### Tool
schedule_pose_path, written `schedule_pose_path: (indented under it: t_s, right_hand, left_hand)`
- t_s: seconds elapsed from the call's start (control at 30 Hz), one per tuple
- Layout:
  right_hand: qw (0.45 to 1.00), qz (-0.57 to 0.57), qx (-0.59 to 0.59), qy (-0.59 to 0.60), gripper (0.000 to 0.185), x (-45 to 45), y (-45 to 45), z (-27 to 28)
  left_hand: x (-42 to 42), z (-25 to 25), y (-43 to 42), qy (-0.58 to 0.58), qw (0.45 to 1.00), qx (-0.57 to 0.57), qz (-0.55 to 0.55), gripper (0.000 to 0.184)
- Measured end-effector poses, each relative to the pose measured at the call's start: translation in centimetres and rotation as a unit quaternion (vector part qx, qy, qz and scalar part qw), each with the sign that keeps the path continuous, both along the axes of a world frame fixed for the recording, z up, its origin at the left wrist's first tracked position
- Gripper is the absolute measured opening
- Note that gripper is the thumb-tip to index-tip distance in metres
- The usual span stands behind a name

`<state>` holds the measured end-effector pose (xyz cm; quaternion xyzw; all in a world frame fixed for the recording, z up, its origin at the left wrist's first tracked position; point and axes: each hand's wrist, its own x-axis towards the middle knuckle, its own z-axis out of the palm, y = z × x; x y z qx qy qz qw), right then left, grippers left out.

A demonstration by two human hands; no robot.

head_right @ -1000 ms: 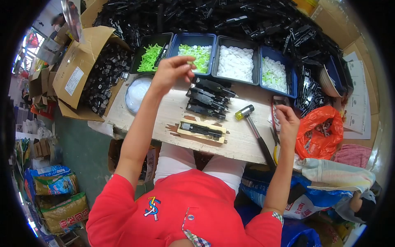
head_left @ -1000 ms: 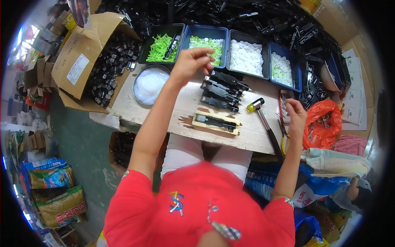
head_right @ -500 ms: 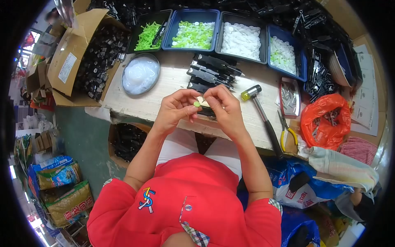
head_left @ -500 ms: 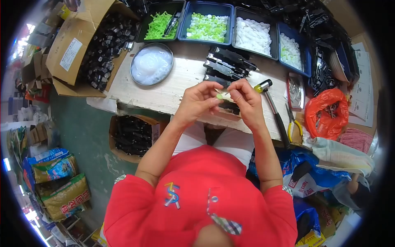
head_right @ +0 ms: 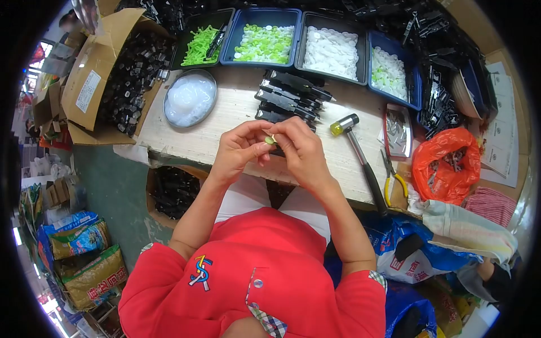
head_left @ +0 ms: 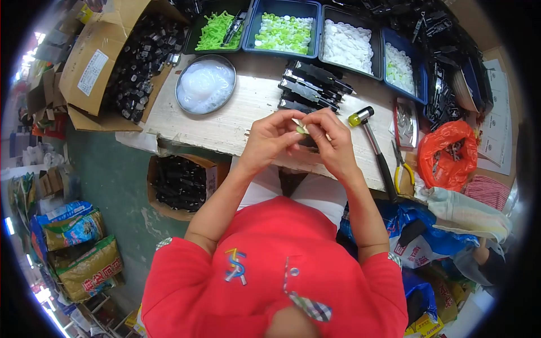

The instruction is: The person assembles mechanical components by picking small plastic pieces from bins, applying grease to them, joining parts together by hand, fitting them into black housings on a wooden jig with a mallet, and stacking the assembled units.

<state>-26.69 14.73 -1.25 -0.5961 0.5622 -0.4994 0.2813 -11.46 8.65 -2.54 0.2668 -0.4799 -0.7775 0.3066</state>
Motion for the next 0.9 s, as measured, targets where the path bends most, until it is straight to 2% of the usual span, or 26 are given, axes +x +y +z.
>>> schedule_pose_path:
  t_s: [0.23,0.4,0.6,0.67,0.77,0.83,0.87,0.9]
  right_hand:
    - [0.997,-0.027,-0.046,0.047,0.007,0.9,0.4,-0.9]
    - [0.994,-0.031,-0.076,0.073,0.008,1.7,0.0,-1.4]
    - [0.979,-0.046,-0.118,0.162,0.01,2.0,-0.4,-1.6]
    - [0.963,-0.071,-0.121,0.228,0.009,2.2,-0.3,-1.5]
    - [0.959,-0.079,-0.119,0.244,0.012,1.9,-0.3,-2.2]
    - [0.959,-0.08,-0.104,0.25,0.012,1.4,0.0,-2.2]
    - [0.959,-0.082,-0.091,0.257,0.012,1.3,0.2,-2.3]
    - [0.959,-0.081,-0.091,0.256,0.012,1.2,0.3,-2.3]
  left_hand:
    - [0.8,-1.1,0.6,0.054,0.994,0.075,0.051,0.024]
    - [1.0,-1.7,1.0,0.067,0.994,0.069,0.06,0.022]
    - [0.7,-1.7,1.1,0.06,0.993,0.076,0.07,0.022]
    - [0.6,-1.8,1.2,0.058,0.993,0.076,0.072,0.021]
    - [0.5,-1.8,1.2,0.044,0.995,0.054,0.069,0.022]
    - [0.9,-1.0,1.0,-0.05,0.998,0.011,0.048,0.024]
    - [1.1,-0.8,0.8,-0.05,0.997,0.012,0.049,0.024]
    - [1.4,-0.6,0.4,-0.087,0.993,-0.056,0.053,0.023]
